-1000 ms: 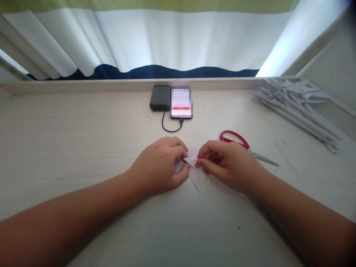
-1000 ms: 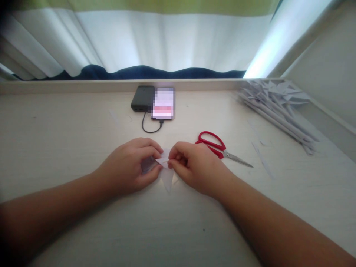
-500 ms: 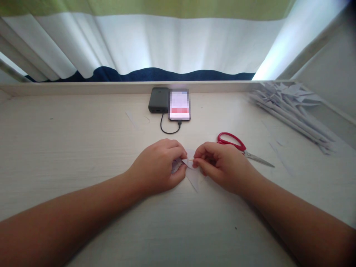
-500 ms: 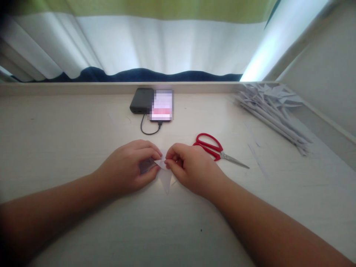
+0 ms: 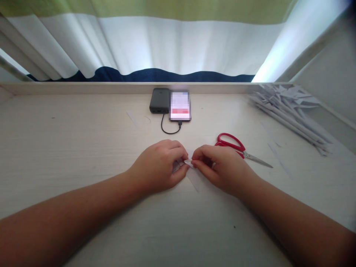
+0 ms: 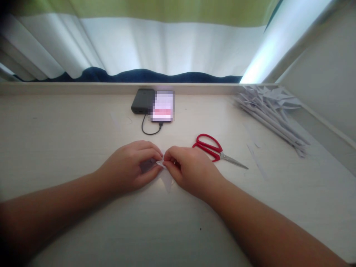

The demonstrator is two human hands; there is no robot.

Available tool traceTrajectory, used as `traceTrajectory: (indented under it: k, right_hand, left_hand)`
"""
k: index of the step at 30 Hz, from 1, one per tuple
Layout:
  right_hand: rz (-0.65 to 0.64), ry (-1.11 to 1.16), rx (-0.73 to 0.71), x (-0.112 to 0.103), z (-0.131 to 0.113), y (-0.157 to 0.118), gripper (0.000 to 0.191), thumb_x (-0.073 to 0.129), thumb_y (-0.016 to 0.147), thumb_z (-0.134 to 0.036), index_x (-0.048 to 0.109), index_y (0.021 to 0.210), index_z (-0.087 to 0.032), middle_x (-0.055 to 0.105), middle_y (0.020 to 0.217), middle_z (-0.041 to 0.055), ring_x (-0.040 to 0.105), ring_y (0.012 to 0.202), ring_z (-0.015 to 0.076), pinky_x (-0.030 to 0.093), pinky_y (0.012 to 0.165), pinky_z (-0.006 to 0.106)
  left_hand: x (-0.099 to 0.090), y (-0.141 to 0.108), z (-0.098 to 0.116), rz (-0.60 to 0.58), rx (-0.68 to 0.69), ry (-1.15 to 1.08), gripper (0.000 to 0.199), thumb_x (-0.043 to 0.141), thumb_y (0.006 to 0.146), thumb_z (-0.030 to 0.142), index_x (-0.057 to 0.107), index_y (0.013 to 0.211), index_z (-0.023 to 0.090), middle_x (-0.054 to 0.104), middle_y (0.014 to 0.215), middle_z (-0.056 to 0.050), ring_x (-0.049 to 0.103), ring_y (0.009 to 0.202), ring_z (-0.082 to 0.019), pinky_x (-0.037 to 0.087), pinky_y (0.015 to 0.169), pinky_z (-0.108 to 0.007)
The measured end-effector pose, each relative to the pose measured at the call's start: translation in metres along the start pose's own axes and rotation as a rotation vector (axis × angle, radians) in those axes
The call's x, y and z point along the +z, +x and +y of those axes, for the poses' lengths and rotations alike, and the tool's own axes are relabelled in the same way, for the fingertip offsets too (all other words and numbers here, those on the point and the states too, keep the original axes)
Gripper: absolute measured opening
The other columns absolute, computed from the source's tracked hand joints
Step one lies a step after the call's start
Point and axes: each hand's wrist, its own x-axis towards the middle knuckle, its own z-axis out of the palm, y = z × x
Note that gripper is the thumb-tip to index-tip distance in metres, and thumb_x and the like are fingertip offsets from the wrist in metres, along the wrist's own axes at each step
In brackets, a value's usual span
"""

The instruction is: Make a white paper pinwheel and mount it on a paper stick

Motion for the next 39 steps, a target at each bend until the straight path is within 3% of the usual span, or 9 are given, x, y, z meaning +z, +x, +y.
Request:
traceTrajectory:
  k: [9, 15, 21, 27, 33, 39]
  right_hand:
    - [0.004, 0.028, -0.138, 0.0, 0.002, 0.004, 0.007, 0.057, 0.083, -0.017, 0.062, 0.078, -0.016, 0.06, 0.079, 0.0032, 0.054, 0.074, 0.015, 0.041, 0.066, 0.027]
    - [-0.016, 0.13, -0.141, -0.002, 0.005, 0.003, 0.005, 0.061, 0.082, -0.019, 0.064, 0.079, -0.017, 0.061, 0.078, 0.0025, 0.056, 0.073, 0.0142, 0.043, 0.067, 0.027]
    - [0.013, 0.181, -0.114, -0.002, 0.009, 0.005, 0.001, 0.062, 0.08, -0.018, 0.063, 0.08, -0.017, 0.061, 0.078, 0.0032, 0.056, 0.072, 0.0149, 0.044, 0.065, 0.028]
    - [0.012, 0.252, -0.108, -0.005, 0.007, 0.002, 0.005, 0.058, 0.081, -0.014, 0.059, 0.08, -0.018, 0.064, 0.098, 0.0052, 0.056, 0.07, 0.012, 0.046, 0.063, 0.026]
    - [-0.042, 0.255, -0.042, -0.005, 0.007, 0.0, 0.007, 0.057, 0.083, -0.02, 0.063, 0.088, -0.018, 0.066, 0.082, 0.0033, 0.057, 0.065, 0.0128, 0.046, 0.059, 0.026]
    - [0.129, 0.235, -0.044, -0.007, 0.007, -0.001, 0.003, 0.059, 0.081, -0.018, 0.062, 0.083, -0.018, 0.067, 0.082, 0.0043, 0.06, 0.071, 0.0148, 0.049, 0.062, 0.027]
  left_hand:
    - [-0.003, -0.002, 0.003, -0.027, 0.035, -0.042, 0.018, 0.055, 0.076, 0.021, 0.063, 0.091, 0.018, 0.064, 0.094, -0.005, 0.057, 0.088, -0.021, 0.046, 0.082, -0.035]
    - [-0.003, -0.002, 0.002, -0.019, 0.033, -0.092, 0.018, 0.05, 0.076, 0.015, 0.063, 0.088, 0.018, 0.063, 0.092, -0.004, 0.057, 0.086, -0.019, 0.046, 0.08, -0.033]
    - [-0.003, -0.002, 0.0, 0.008, 0.041, -0.133, 0.025, 0.056, 0.071, 0.017, 0.062, 0.095, 0.019, 0.062, 0.097, -0.005, 0.056, 0.089, -0.02, 0.046, 0.083, -0.034]
    - [-0.004, 0.0, 0.0, 0.066, -0.012, -0.138, 0.029, 0.055, 0.067, 0.012, 0.058, 0.095, 0.019, 0.058, 0.096, -0.005, 0.054, 0.085, -0.018, 0.046, 0.078, -0.033]
    - [-0.007, 0.001, -0.005, 0.104, -0.021, -0.09, 0.026, 0.055, 0.065, 0.013, 0.053, 0.09, 0.019, 0.054, 0.088, -0.003, 0.051, 0.078, -0.017, 0.044, 0.071, -0.031]
    - [-0.018, 0.002, -0.008, 0.168, -0.142, -0.008, 0.007, 0.055, 0.074, 0.023, 0.054, 0.079, 0.017, 0.054, 0.074, 0.0, 0.048, 0.065, -0.014, 0.038, 0.059, -0.028]
